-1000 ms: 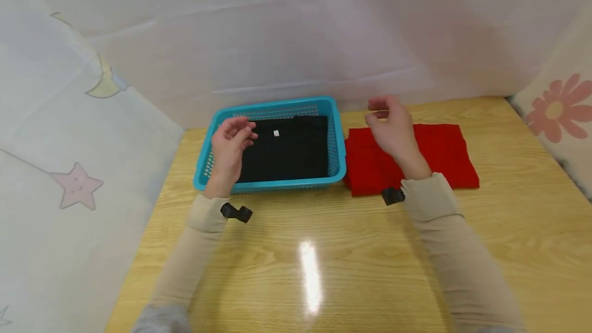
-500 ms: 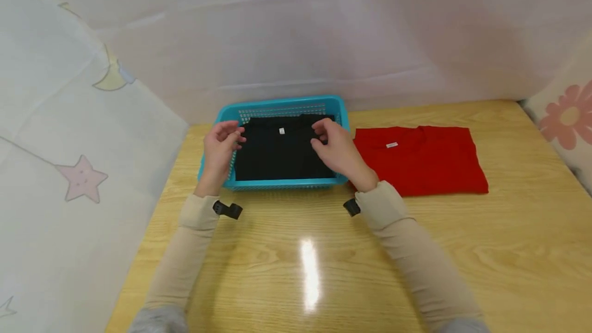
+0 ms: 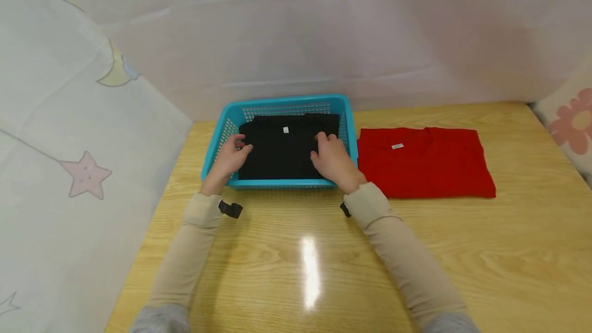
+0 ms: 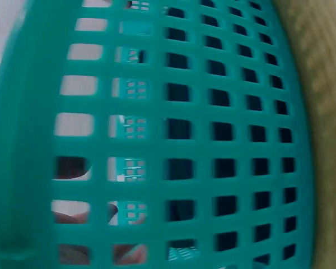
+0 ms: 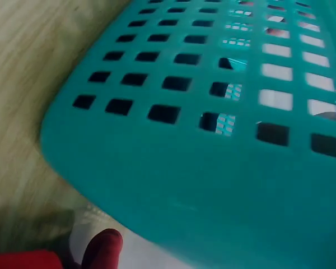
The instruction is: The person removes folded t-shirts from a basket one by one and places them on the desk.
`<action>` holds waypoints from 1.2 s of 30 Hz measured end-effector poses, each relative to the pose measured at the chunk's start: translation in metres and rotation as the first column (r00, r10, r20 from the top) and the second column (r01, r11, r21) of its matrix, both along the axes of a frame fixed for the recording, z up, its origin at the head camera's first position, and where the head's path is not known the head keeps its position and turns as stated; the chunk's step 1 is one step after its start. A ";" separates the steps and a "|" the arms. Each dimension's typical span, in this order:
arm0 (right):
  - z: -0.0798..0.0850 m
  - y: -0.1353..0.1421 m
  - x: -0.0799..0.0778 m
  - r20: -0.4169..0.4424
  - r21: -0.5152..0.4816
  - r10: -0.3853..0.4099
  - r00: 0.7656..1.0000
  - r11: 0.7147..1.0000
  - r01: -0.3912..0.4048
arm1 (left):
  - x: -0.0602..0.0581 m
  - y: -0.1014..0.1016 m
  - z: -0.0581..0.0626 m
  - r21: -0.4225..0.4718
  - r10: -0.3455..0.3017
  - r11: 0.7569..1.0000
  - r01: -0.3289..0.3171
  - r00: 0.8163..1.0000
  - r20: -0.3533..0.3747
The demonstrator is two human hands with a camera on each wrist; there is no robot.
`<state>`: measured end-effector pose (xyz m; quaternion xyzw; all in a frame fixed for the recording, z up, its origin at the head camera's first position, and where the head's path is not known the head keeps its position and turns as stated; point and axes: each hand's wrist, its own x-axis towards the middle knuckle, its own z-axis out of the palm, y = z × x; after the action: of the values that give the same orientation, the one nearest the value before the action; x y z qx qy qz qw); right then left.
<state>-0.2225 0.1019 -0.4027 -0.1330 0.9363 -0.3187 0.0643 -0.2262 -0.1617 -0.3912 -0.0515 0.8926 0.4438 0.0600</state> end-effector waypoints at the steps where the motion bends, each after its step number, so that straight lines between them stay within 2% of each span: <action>1: -0.001 0.000 -0.001 0.004 0.021 -0.003 1.000 1.000 0.003 | 0.000 0.000 -0.001 -0.008 -0.008 1.000 0.008 1.000 0.023; 6: -0.003 0.000 -0.007 0.025 0.086 -0.011 1.000 0.996 0.009 | 0.001 0.001 -0.002 -0.031 -0.012 0.999 0.015 0.995 0.101; 14: -0.001 0.004 -0.008 0.055 0.139 -0.038 0.998 0.990 0.030 | -0.001 0.003 -0.004 0.021 -0.005 1.000 0.000 0.975 0.222; 22: -0.005 0.000 -0.002 0.121 0.255 -0.023 0.992 0.967 -0.009 | 0.000 0.003 -0.002 -0.073 -0.038 0.996 0.060 0.961 0.275; 30: -0.005 0.000 -0.007 0.178 0.257 -0.056 0.982 0.966 0.009 | 0.000 0.002 0.001 -0.058 -0.060 0.995 0.081 0.950 0.307; 36: -0.003 0.002 -0.011 0.229 0.256 -0.033 0.973 0.966 -0.027 | -0.002 0.003 0.003 -0.040 -0.052 0.997 0.068 0.946 0.321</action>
<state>-0.2333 0.1036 -0.4057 -0.0840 0.9560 -0.2081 0.1891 -0.2278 -0.1586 -0.3886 -0.0968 0.8832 0.4049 0.2158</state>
